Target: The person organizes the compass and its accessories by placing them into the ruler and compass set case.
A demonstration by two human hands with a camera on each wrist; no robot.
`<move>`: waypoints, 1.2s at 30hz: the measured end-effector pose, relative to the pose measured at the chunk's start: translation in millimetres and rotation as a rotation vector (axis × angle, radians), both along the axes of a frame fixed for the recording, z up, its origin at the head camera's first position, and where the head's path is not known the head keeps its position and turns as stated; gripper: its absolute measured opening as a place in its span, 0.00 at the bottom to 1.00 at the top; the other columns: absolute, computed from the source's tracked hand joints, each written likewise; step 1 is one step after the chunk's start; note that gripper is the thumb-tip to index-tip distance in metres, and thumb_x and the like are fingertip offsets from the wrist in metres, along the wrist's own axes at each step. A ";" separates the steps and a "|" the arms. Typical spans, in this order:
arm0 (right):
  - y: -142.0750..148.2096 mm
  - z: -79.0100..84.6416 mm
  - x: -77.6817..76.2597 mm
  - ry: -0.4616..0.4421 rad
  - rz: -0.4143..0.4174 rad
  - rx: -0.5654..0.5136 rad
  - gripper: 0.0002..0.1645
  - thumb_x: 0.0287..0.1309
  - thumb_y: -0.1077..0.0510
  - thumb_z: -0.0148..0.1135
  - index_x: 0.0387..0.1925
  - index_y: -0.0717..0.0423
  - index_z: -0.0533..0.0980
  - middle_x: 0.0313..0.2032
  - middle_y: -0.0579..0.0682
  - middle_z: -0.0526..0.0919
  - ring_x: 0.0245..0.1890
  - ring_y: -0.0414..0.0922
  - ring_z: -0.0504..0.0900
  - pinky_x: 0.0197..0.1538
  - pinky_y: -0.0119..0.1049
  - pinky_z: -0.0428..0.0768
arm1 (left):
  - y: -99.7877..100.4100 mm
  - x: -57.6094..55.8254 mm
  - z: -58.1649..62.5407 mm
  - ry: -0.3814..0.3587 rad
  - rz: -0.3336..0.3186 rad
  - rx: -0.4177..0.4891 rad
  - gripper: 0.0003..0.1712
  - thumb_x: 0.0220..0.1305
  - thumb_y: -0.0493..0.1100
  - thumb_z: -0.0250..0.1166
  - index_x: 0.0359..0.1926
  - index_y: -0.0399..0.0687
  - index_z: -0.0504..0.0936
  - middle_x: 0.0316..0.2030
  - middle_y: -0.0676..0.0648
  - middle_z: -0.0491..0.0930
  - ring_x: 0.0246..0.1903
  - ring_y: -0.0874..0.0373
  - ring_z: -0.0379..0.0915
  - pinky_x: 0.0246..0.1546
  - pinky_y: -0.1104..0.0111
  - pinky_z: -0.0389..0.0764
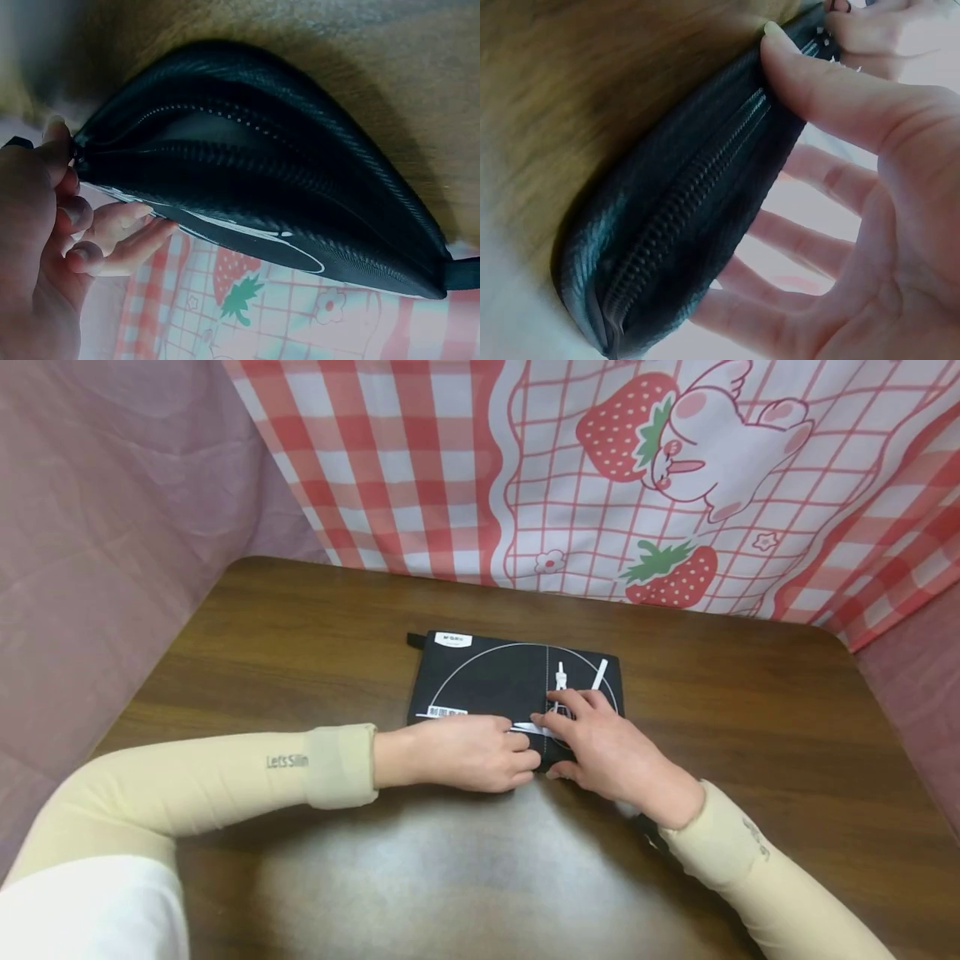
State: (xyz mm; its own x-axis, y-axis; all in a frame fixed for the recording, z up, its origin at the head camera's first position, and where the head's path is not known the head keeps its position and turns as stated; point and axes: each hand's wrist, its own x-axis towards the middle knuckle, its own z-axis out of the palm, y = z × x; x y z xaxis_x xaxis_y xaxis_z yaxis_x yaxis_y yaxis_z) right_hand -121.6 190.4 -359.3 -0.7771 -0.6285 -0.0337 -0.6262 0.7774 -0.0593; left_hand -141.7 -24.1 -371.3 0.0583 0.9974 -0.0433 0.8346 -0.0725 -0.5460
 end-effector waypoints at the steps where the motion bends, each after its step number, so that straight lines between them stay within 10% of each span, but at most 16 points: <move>1: 0.2 0.0 -0.1 -0.004 -0.002 0.000 0.39 0.40 0.42 0.71 0.57 0.47 0.73 0.60 0.58 0.66 0.54 0.57 0.65 0.46 0.48 0.75 | -0.8 0.2 -0.2 -0.004 -0.006 -0.003 0.17 0.70 0.41 0.37 0.41 0.51 0.75 0.37 0.53 0.71 0.34 0.59 0.67 0.31 0.68 0.70; 30: 1.8 -1.1 -1.1 -0.021 0.007 -0.002 0.39 0.41 0.40 0.70 0.58 0.43 0.72 0.61 0.56 0.64 0.55 0.56 0.63 0.43 0.45 0.76 | -95.1 4.3 -0.6 -0.095 0.086 0.066 0.05 0.60 0.33 0.48 0.32 0.47 0.69 0.25 0.52 0.64 0.21 0.60 0.64 0.12 0.68 0.65; 36: 1.3 -2.1 0.1 -0.020 0.008 -0.004 0.39 0.41 0.41 0.69 0.59 0.44 0.72 0.61 0.57 0.64 0.55 0.56 0.63 0.43 0.45 0.76 | -96.5 16.5 -0.2 -0.314 0.276 0.146 0.03 0.57 0.36 0.53 0.30 0.48 0.71 0.22 0.54 0.67 0.14 0.63 0.63 0.12 0.69 0.67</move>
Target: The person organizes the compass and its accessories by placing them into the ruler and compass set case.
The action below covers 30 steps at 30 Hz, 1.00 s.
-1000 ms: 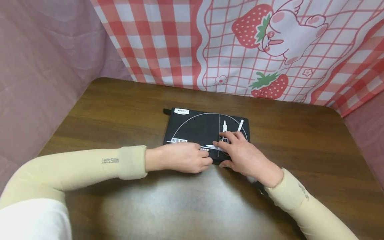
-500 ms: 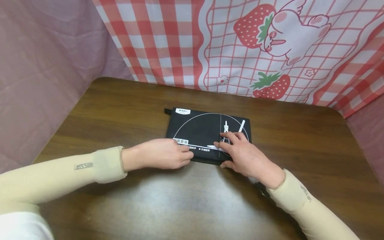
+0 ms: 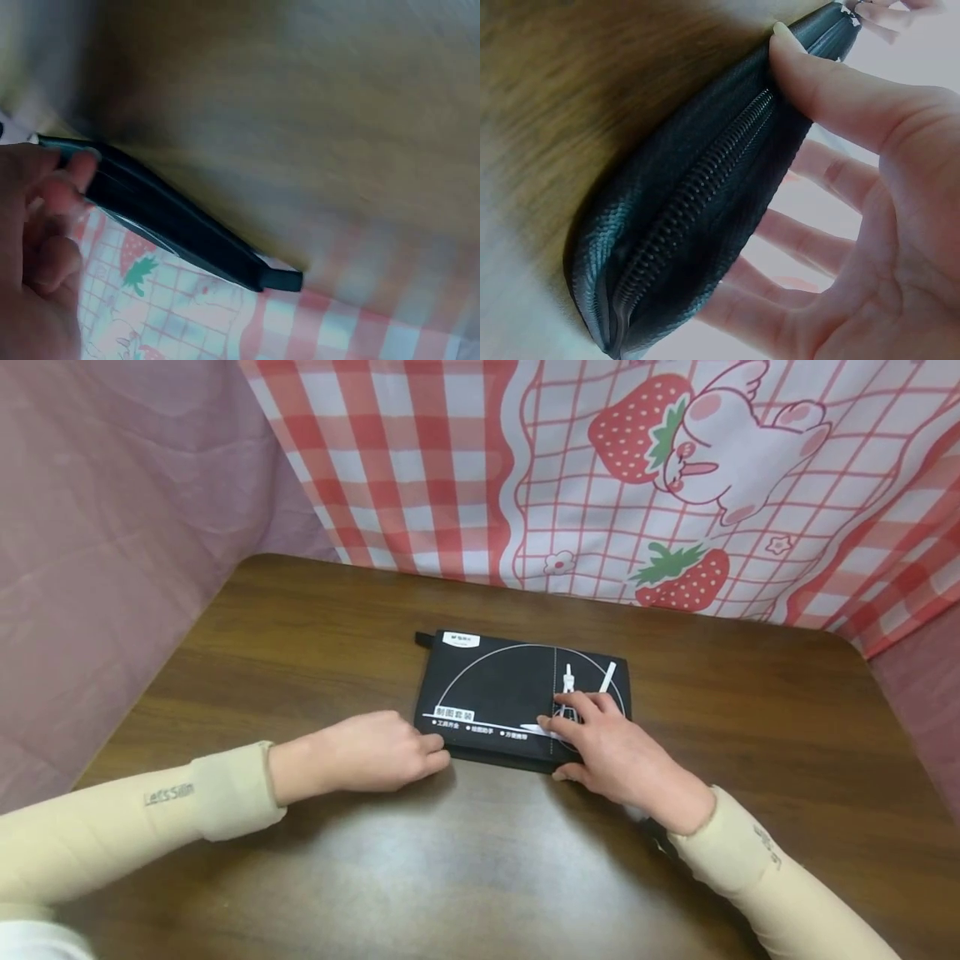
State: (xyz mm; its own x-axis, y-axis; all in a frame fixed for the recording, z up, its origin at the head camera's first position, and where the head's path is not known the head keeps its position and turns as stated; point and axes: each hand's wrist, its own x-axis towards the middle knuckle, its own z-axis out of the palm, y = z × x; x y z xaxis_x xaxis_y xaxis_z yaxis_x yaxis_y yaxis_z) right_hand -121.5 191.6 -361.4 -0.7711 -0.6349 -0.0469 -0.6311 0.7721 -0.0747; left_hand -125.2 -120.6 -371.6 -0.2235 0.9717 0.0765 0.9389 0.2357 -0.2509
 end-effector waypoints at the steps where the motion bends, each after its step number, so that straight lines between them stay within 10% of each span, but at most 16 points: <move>1: 0.2 -0.3 0.4 0.002 0.000 0.000 0.39 0.41 0.41 0.69 0.59 0.44 0.72 0.61 0.57 0.64 0.55 0.56 0.63 0.43 0.45 0.76 | 0.8 2.4 -0.1 -0.044 0.043 0.031 0.02 0.58 0.37 0.54 0.29 0.48 0.72 0.21 0.55 0.68 0.14 0.63 0.63 0.12 0.69 0.67; 10: 0.4 -1.5 1.6 0.008 0.003 -0.007 0.39 0.42 0.41 0.69 0.59 0.44 0.72 0.61 0.57 0.64 0.55 0.56 0.63 0.42 0.45 0.76 | 9.0 18.2 -1.4 -0.178 0.306 0.189 0.10 0.57 0.45 0.59 0.22 0.49 0.76 0.17 0.54 0.68 0.13 0.64 0.64 0.13 0.71 0.69; 30: 1.5 0.8 -1.3 -0.019 -0.002 -0.003 0.37 0.41 0.41 0.70 0.57 0.42 0.73 0.61 0.56 0.64 0.55 0.55 0.62 0.41 0.45 0.77 | -2.9 20.0 1.4 -0.086 0.555 0.197 0.10 0.48 0.27 0.58 0.19 0.44 0.77 0.17 0.50 0.69 0.14 0.55 0.69 0.12 0.64 0.73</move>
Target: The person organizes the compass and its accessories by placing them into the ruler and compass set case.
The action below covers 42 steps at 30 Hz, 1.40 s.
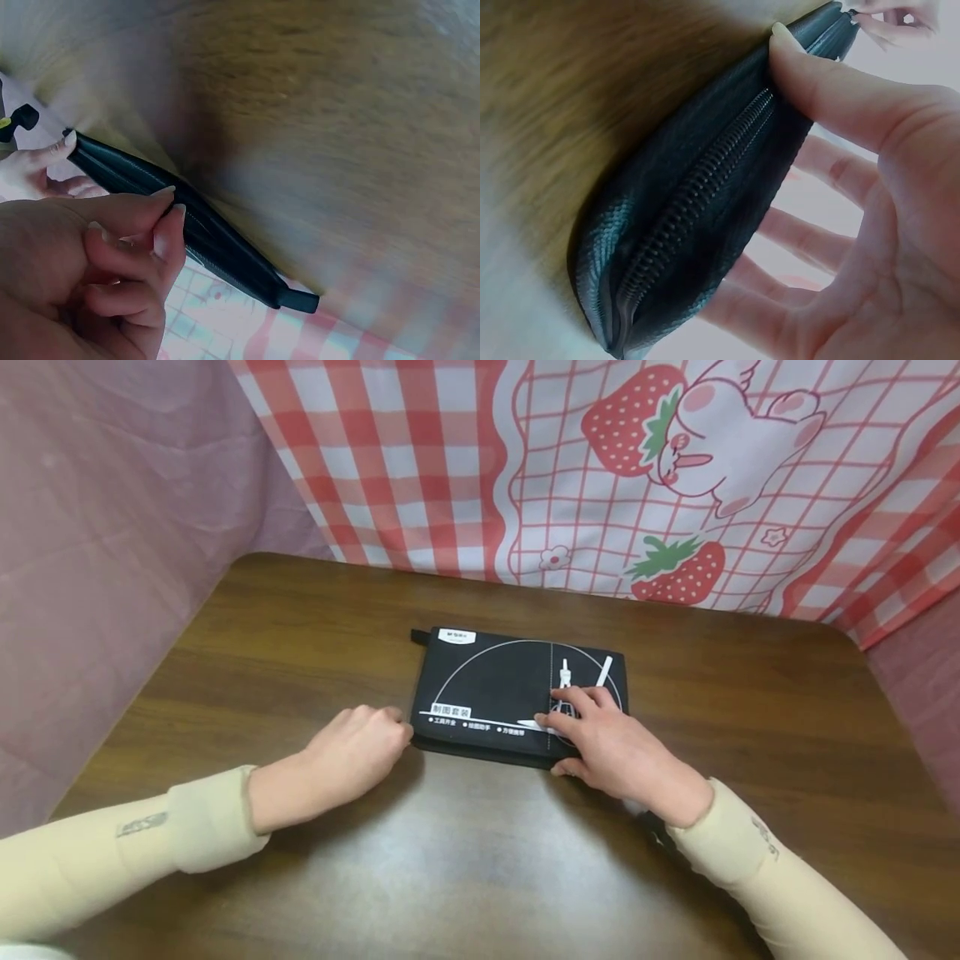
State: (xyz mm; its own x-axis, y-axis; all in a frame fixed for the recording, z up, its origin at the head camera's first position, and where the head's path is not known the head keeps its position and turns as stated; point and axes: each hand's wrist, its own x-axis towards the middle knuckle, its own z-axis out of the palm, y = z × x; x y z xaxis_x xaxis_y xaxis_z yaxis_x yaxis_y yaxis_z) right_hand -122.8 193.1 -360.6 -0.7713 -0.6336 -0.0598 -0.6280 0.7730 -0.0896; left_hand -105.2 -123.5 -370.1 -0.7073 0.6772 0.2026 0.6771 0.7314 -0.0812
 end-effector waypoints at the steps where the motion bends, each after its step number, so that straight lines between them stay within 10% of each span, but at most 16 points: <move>1: 0.5 -0.2 -0.1 -0.002 0.000 -0.001 0.37 0.41 0.41 0.70 0.57 0.41 0.73 0.61 0.56 0.64 0.55 0.56 0.62 0.41 0.45 0.77 | -0.9 -0.6 0.0 0.008 -0.002 0.000 0.10 0.48 0.27 0.58 0.18 0.44 0.76 0.17 0.50 0.69 0.14 0.55 0.69 0.12 0.64 0.72; 14: 6.8 -1.4 -0.7 0.008 0.057 0.015 0.36 0.46 0.44 0.67 0.60 0.38 0.70 0.63 0.56 0.62 0.57 0.55 0.60 0.34 0.39 0.77 | -7.6 -25.9 -1.1 -0.019 0.029 0.066 0.11 0.46 0.32 0.60 0.14 0.48 0.73 0.15 0.50 0.70 0.15 0.51 0.71 0.11 0.60 0.71; 42: 11.0 0.2 -0.4 0.000 0.090 0.011 0.34 0.46 0.48 0.68 0.59 0.37 0.71 0.63 0.54 0.62 0.59 0.56 0.59 0.36 0.39 0.78 | 9.0 -129.1 -0.8 -0.041 0.118 0.044 0.11 0.56 0.38 0.57 0.18 0.47 0.78 0.19 0.47 0.76 0.20 0.50 0.72 0.20 0.56 0.74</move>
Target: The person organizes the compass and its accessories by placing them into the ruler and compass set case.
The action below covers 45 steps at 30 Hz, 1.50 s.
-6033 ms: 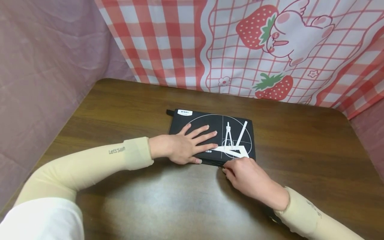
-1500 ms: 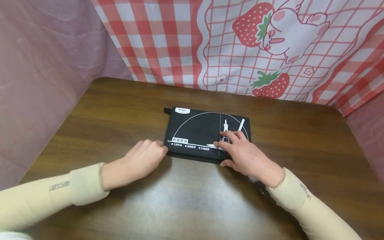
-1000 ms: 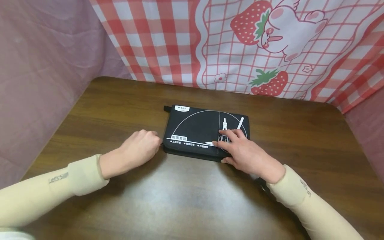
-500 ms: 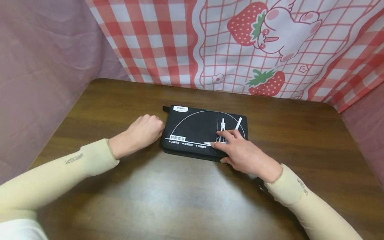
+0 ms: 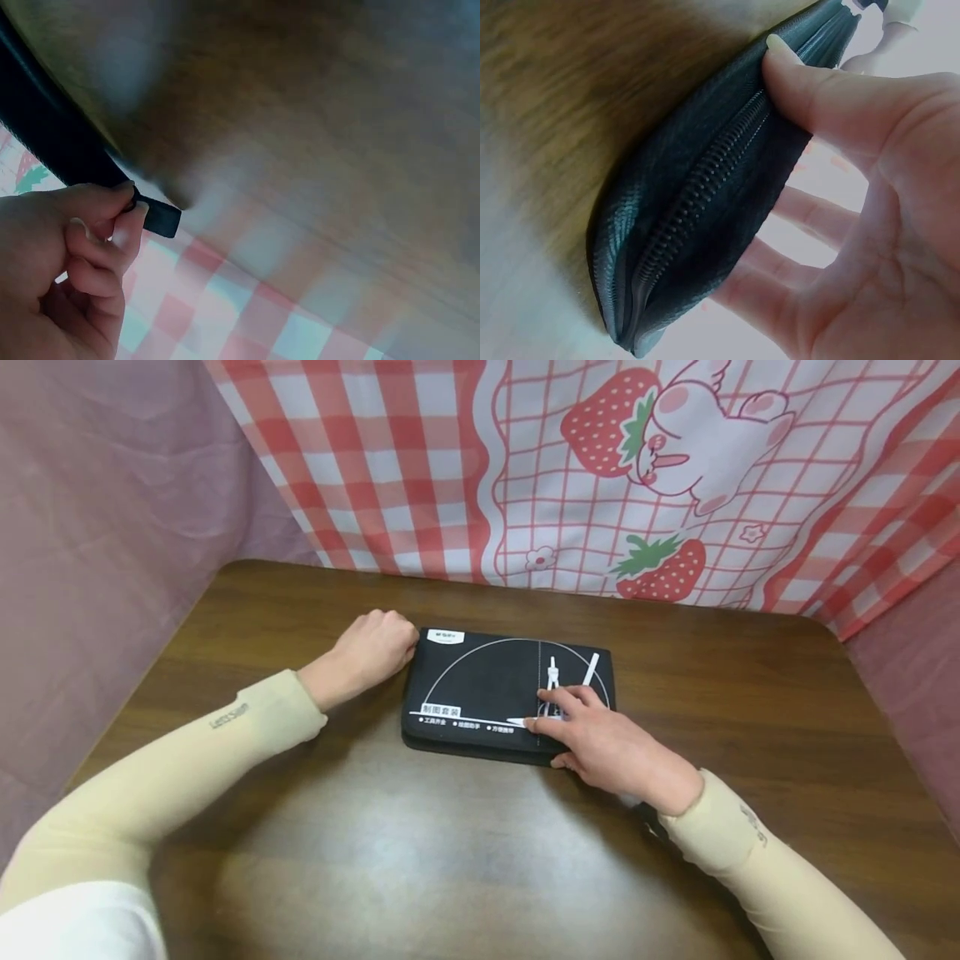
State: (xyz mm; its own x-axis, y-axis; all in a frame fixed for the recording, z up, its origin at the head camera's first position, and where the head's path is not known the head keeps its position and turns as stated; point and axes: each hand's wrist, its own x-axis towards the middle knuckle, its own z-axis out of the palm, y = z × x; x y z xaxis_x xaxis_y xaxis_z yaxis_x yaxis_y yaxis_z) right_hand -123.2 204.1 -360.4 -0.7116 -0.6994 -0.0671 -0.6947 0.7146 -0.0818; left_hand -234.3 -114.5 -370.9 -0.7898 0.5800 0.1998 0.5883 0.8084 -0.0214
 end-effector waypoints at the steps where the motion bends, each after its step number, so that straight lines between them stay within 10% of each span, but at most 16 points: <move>1: -0.3 0.0 -0.2 -0.002 -0.001 0.002 0.34 0.46 0.48 0.68 0.59 0.37 0.71 0.63 0.54 0.62 0.59 0.56 0.58 0.36 0.39 0.78 | 0.1 -1.8 -0.7 0.000 0.003 0.003 0.11 0.56 0.38 0.57 0.18 0.47 0.78 0.19 0.47 0.76 0.19 0.50 0.71 0.20 0.56 0.74; 13: -1.0 -1.9 0.9 0.010 -0.027 -0.003 0.35 0.45 0.47 0.68 0.59 0.36 0.71 0.63 0.53 0.62 0.59 0.54 0.59 0.38 0.41 0.78 | 2.0 -1.2 -1.0 -0.013 0.029 0.015 0.06 0.56 0.40 0.60 0.23 0.46 0.79 0.23 0.45 0.77 0.22 0.50 0.73 0.21 0.56 0.75; 24: -5.8 -8.6 8.6 0.081 -0.030 -0.037 0.33 0.49 0.46 0.66 0.60 0.40 0.70 0.64 0.57 0.62 0.55 0.56 0.64 0.38 0.44 0.78 | -0.8 23.9 -4.1 0.165 -0.072 -0.024 0.16 0.59 0.36 0.53 0.45 0.50 0.83 0.41 0.45 0.77 0.38 0.50 0.71 0.19 0.57 0.75; 45: -0.7 -6.3 11.0 0.123 -0.023 -0.045 0.34 0.48 0.48 0.67 0.59 0.40 0.71 0.63 0.57 0.63 0.56 0.55 0.64 0.33 0.41 0.78 | 5.8 33.4 8.1 0.014 -0.083 -0.191 0.23 0.60 0.38 0.53 0.57 0.53 0.76 0.55 0.43 0.73 0.43 0.49 0.71 0.26 0.57 0.77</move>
State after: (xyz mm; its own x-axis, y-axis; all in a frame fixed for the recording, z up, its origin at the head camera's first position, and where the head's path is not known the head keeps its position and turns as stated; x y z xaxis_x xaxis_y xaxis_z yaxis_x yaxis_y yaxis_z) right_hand -112.2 203.4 -366.7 -0.7282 -0.6833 0.0528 -0.6851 0.7279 -0.0292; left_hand -200.9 -108.7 -362.8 -0.7356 0.6713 0.0904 0.6513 0.7377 -0.1779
